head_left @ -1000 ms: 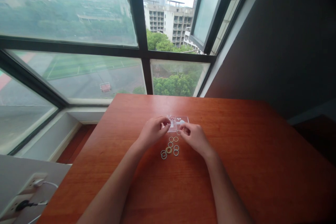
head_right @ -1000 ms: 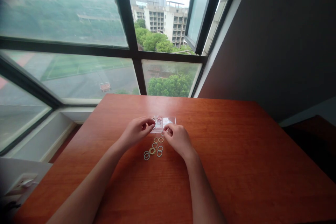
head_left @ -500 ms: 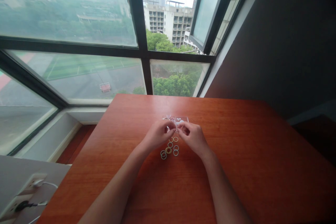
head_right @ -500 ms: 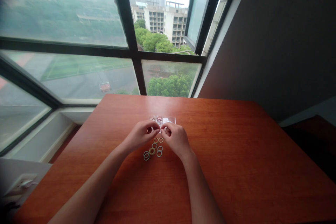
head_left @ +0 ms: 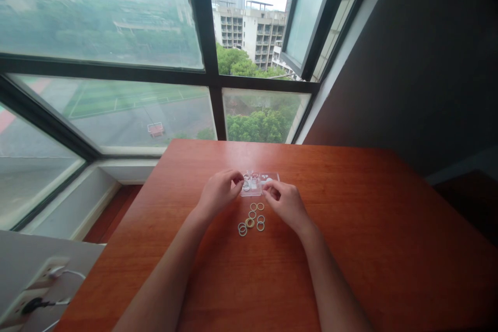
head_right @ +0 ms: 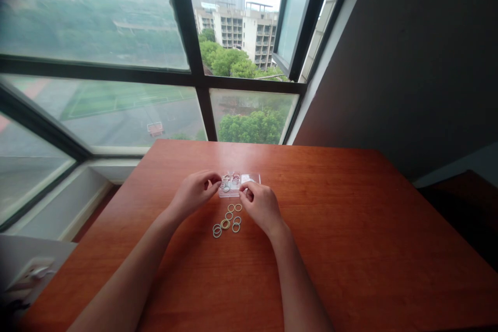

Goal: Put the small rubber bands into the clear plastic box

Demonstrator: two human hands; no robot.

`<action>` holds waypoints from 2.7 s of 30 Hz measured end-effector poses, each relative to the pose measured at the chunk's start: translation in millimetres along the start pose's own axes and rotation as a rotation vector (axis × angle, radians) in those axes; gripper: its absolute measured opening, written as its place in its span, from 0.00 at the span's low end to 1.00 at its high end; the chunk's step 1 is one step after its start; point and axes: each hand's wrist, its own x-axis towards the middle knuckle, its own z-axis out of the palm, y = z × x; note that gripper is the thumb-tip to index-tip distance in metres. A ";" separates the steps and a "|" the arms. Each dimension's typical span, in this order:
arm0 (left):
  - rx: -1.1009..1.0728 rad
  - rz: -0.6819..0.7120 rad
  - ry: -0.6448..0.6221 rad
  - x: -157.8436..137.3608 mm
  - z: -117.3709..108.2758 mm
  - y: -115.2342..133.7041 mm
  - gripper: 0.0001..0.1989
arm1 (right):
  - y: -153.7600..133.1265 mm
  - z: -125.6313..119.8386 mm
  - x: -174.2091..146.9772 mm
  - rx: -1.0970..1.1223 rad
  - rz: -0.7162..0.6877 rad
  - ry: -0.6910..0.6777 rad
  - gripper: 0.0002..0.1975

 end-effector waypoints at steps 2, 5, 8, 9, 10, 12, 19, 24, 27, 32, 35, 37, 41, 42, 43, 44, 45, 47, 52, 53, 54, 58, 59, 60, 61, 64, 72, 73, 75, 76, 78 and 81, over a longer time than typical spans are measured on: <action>0.003 -0.003 -0.008 -0.4 1.5 0.4 0.06 | 0.7 0.6 -0.1 -0.008 0.001 0.000 0.05; 0.010 -0.014 -0.002 -0.6 2.4 -0.1 0.07 | 1.3 1.1 -0.2 -0.015 0.006 -0.004 0.05; 0.010 -0.011 0.010 -0.4 1.0 -1.2 0.07 | 1.3 1.1 -0.2 -0.015 0.006 -0.017 0.05; 0.009 -0.008 0.012 -0.3 0.4 -1.3 0.07 | 1.2 1.0 -0.2 -0.017 0.004 -0.020 0.05; 0.008 -0.007 0.011 -0.2 0.0 -1.4 0.07 | 1.0 0.9 -0.2 -0.020 0.003 -0.023 0.05; 0.009 -0.008 0.008 -0.3 -0.4 -1.2 0.07 | 0.6 0.7 -0.3 -0.028 0.002 -0.028 0.05; -0.008 0.008 0.012 -0.7 2.0 0.3 0.07 | -4.4 2.0 -4.1 -0.018 -0.031 -0.180 0.06; -0.026 0.024 0.004 -0.1 3.5 1.6 0.07 | -9.2 8.1 -8.2 -0.030 -0.061 -0.303 0.09; -0.033 0.032 0.000 0.3 4.9 2.1 0.07 | -11.6 11.8 -9.1 -0.069 -0.063 -0.329 0.09; -0.035 0.043 0.000 0.2 6.1 3.2 0.06 | -14.1 15.6 -9.0 -0.151 -0.080 -0.377 0.09; -0.036 0.049 0.001 -0.2 5.7 4.1 0.06 | -13.9 16.8 -9.1 -0.203 -0.068 -0.374 0.08; -0.036 0.049 -0.001 -0.4 5.5 4.7 0.07 | -13.3 17.6 -9.4 -0.225 -0.058 -0.369 0.07; -0.038 0.048 -0.007 -1.0 6.0 5.0 0.06 | -12.6 18.6 -9.6 -0.244 -0.060 -0.362 0.06; -0.039 0.048 -0.007 -1.1 6.3 4.8 0.06 | -12.6 18.5 -9.5 -0.240 -0.062 -0.361 0.05; -0.040 0.047 -0.007 -1.1 6.7 4.6 0.06 | -12.5 18.2 -9.2 -0.233 -0.061 -0.358 0.05; -0.041 0.047 -0.006 -1.0 7.0 4.2 0.06 | -12.3 17.8 -8.8 -0.224 -0.055 -0.353 0.05; -0.042 0.046 -0.006 -0.8 7.4 3.8 0.06 | -12.1 17.1 -8.2 -0.213 -0.046 -0.344 0.05; -0.047 0.042 -0.007 -0.1 8.0 3.0 0.06 | -11.1 15.4 -6.8 -0.189 -0.025 -0.306 0.04; -0.122 0.046 -0.023 0.8 9.3 3.9 0.05 | -7.3 10.1 -3.0 -0.125 0.004 -0.145 0.05; -0.148 0.045 -0.031 0.7 9.6 4.9 0.05 | -6.7 9.2 -2.5 -0.111 0.007 -0.113 0.05; -0.174 0.042 -0.040 0.5 9.9 6.1 0.06 | -6.1 8.4 -2.1 -0.098 0.009 -0.084 0.05; -0.260 0.036 -0.099 -0.2 10.8 11.8 0.08 | -4.4 7.2 -1.6 -0.058 0.016 0.014 0.05; -0.272 0.032 -0.112 -0.2 11.0 12.9 0.09 | -3.9 7.2 -1.6 -0.053 0.015 0.032 0.05; -0.283 0.028 -0.123 -0.1 11.3 13.9 0.10 | -3.4 7.4 -1.7 -0.050 0.013 0.047 0.05; -0.293 0.024 -0.130 -0.1 11.6 14.8 0.10 | -2.8 7.5 -1.7 -0.047 0.009 0.057 0.05; -0.325 0.018 -0.143 0.0 13.0 16.6 0.11 | -1.4 7.8 -1.5 -0.044 -0.003 0.074 0.05; -0.375 0.046 -0.157 -1.4 19.8 20.1 0.07 | -2.2 8.6 -2.0 -0.066 -0.022 0.087 0.04; -0.373 0.044 -0.156 -1.5 20.3 20.2 0.06 | -2.6 8.7 -2.2 -0.067 -0.022 0.085 0.04; -0.358 0.041 -0.153 -1.7 20.4 19.6 0.06 | -3.2 8.5 -2.3 -0.060 -0.026 0.078 0.04; -0.341 0.042 -0.150 -1.6 19.8 18.6 0.06 | -3.3 8.1 -2.1 -0.054 -0.028 0.074 0.05; -0.291 0.041 -0.127 -1.2 17.4 15.2 0.06 | -2.9 6.8 -1.7 -0.047 -0.029 0.065 0.06; -0.211 0.014 -0.067 0.1 10.9 7.7 0.06 | -0.8 3.9 -1.1 -0.051 -0.016 0.038 0.06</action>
